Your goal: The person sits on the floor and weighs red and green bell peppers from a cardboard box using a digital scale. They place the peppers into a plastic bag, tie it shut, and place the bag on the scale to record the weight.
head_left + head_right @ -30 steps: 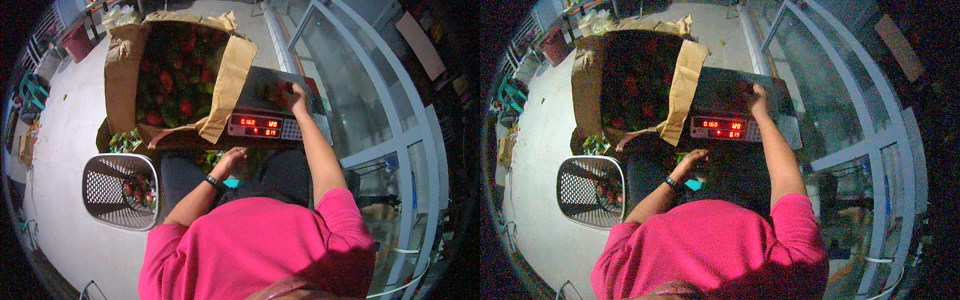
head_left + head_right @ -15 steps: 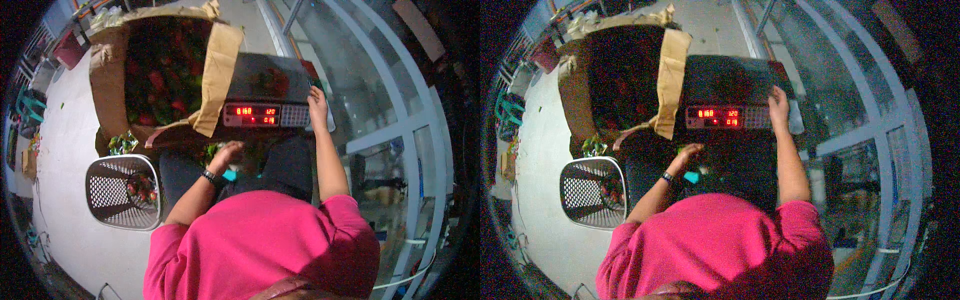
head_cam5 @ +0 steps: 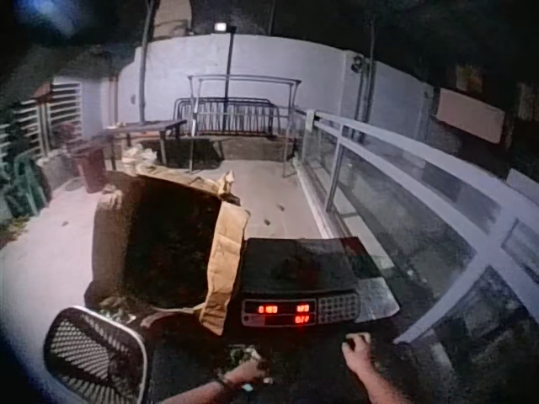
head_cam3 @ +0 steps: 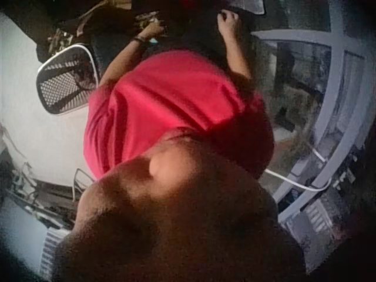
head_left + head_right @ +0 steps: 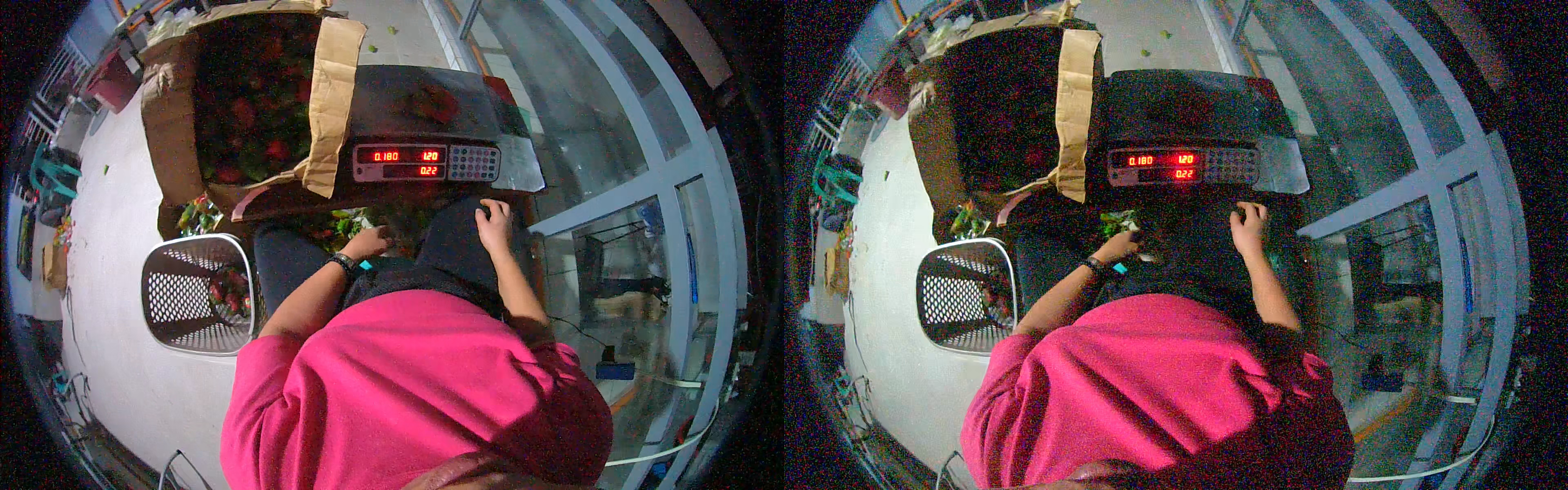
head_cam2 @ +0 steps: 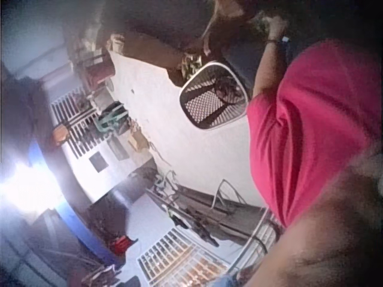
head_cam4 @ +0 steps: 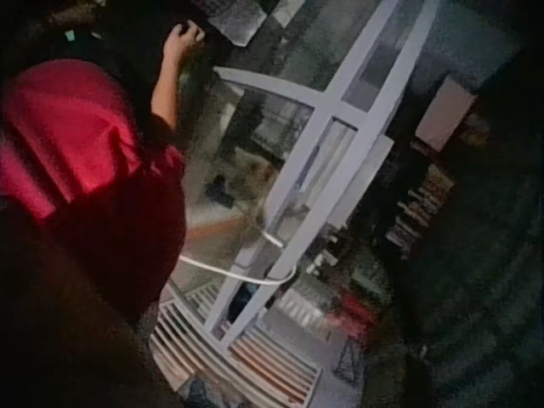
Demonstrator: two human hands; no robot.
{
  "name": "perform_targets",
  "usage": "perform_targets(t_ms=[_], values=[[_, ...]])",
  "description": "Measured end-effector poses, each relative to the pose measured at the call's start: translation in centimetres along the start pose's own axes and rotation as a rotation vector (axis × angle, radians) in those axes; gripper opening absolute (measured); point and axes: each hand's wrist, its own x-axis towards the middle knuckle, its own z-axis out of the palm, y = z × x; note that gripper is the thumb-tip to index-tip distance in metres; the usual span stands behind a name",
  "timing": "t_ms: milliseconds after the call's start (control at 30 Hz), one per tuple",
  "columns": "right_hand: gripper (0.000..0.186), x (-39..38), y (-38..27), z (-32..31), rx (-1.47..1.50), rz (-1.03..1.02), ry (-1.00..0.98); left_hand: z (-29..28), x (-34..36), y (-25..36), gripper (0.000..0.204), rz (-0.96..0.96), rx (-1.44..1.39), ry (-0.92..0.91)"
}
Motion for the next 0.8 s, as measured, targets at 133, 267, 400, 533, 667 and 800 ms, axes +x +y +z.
perform_targets(t_ms=[133, 267, 400, 533, 667, 800], values=[[0.026, 0.0, 0.0, 0.2, 0.096, -0.005, 0.009, -0.1, -2.0, 1.1, 0.035, 0.022, 0.246, -0.129], [0.025, 0.3, 0.2, 1.0, 0.131, -0.067, 0.023, -0.2, -2.4, 1.3, 0.036, 0.055, 0.368, -0.171], [0.026, 0.0, 1.4, 0.5, 0.112, -0.112, 0.025, -2.7, -5.2, 4.5, 0.031, 0.165, 0.315, 0.005], [0.026, 0.0, 1.0, 0.5, 0.093, -0.054, -0.034, -10.2, -10.6, 6.5, 0.02, 0.246, 0.253, 0.395], [0.026, 0.8, 0.9, 1.1, 0.023, -0.031, -0.064, -18.0, -15.3, 6.4, 0.016, 0.154, 0.663, 1.089], [0.028, 0.9, 0.4, 1.4, -0.03, -0.033, -0.039, -22.3, -15.1, 1.5, 0.034, -0.25, 0.885, 0.924]])
